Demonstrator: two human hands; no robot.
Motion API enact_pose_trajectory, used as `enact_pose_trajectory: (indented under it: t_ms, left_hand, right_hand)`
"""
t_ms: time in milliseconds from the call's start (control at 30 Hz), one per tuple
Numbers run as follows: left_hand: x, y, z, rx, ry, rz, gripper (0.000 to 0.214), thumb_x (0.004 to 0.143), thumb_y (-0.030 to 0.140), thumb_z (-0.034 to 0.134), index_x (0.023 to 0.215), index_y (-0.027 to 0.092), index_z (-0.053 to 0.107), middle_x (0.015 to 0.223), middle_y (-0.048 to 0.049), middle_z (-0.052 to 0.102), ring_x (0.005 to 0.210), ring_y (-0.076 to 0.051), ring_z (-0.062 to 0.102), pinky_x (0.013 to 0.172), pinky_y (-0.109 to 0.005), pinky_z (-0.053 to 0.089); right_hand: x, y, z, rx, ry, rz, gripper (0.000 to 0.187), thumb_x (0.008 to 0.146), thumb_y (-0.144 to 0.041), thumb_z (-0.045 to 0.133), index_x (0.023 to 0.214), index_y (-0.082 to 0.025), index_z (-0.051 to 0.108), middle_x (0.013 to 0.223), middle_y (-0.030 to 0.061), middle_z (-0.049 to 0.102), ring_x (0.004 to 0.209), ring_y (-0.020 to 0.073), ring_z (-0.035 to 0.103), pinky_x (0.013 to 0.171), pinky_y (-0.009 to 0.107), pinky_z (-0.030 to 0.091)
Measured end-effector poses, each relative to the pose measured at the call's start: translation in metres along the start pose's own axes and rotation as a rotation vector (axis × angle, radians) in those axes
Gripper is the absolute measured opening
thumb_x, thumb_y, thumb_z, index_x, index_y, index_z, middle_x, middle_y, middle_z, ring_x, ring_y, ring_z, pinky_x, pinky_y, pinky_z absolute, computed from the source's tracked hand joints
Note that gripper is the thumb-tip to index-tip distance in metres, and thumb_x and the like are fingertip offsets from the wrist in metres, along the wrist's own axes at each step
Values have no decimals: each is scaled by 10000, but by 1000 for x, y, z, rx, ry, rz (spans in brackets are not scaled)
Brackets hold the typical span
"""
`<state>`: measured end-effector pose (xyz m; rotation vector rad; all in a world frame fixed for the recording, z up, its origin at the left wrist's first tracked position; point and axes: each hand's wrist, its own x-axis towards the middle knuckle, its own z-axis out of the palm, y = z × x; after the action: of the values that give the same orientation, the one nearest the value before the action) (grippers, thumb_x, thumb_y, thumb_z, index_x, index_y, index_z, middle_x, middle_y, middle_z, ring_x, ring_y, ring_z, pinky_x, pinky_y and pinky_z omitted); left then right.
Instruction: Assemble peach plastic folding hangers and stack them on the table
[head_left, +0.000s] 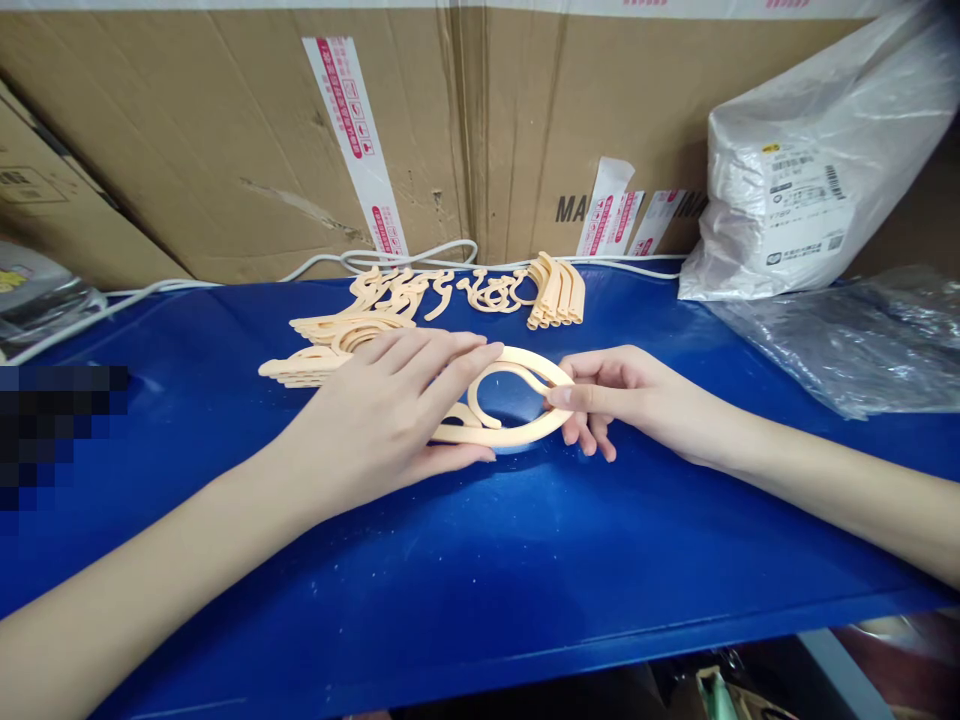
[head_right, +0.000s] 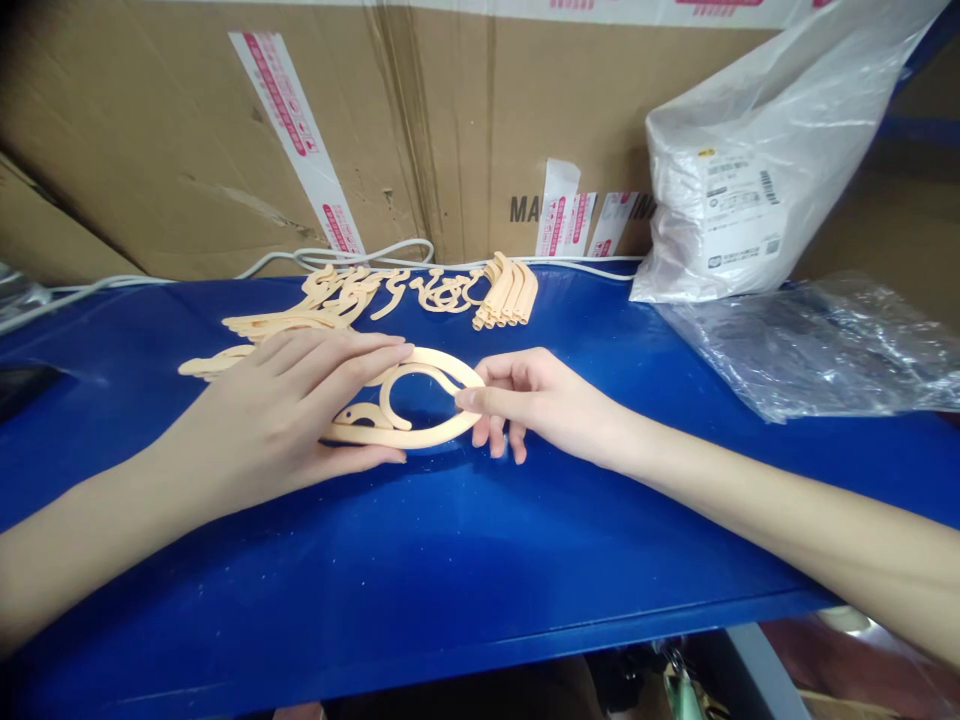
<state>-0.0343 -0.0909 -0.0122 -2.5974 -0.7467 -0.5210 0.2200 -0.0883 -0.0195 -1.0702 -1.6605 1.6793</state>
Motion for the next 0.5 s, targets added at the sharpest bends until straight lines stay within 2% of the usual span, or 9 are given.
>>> enact_pose_trajectory:
  t_ms: [167,233,300,400,500]
  left_hand:
    - [2,7,-4,-56,-20,6,507,880,372,585,1312,126,484,1282,-156,612,1181,-317,579,998,-454,471]
    - [3,5,-10,-60,-32,-18,500,880,381,570,1309,138,485,1275,-147,611,1177,-314,575,1004,-456,469]
    - [4,-2,-20,-61,-38,-64,515,895,453,544,1311,154,490,1277,-142,600,1179,-317,563,999,-454,470]
    - [3,-23,-40,-73,-50,-193,570,900,513,534,1339,153,487,1266,-135,581,1126,-307,568,914,-411,501]
    - [-4,-54,-54,-31,-159,-352,553,897,476,566,1358,180,487,1194,-84,610,1009,-257,596,853,-378,503]
  right_hand:
    - [0,-3,-1,-94,-84,-29,318,851,-453,674,776,-148,623,700,31,703,556,105,627,393,180,447]
    - [0,-5,-2,-122,-83,-68,329,888,-468,620,814,-148,631,732,40,711,582,109,629,397,184,424]
    - [1,-6,-6,-150,-21,-129,349,925,-485,555,879,-151,646,766,48,716,634,124,640,426,200,426]
    - [3,-5,-18,-343,120,-233,344,939,-481,531,986,-171,673,894,60,729,808,169,663,603,266,503]
    - [8,0,-30,-766,199,-398,301,909,-452,587,1033,-194,682,1081,71,706,1018,226,634,896,390,490]
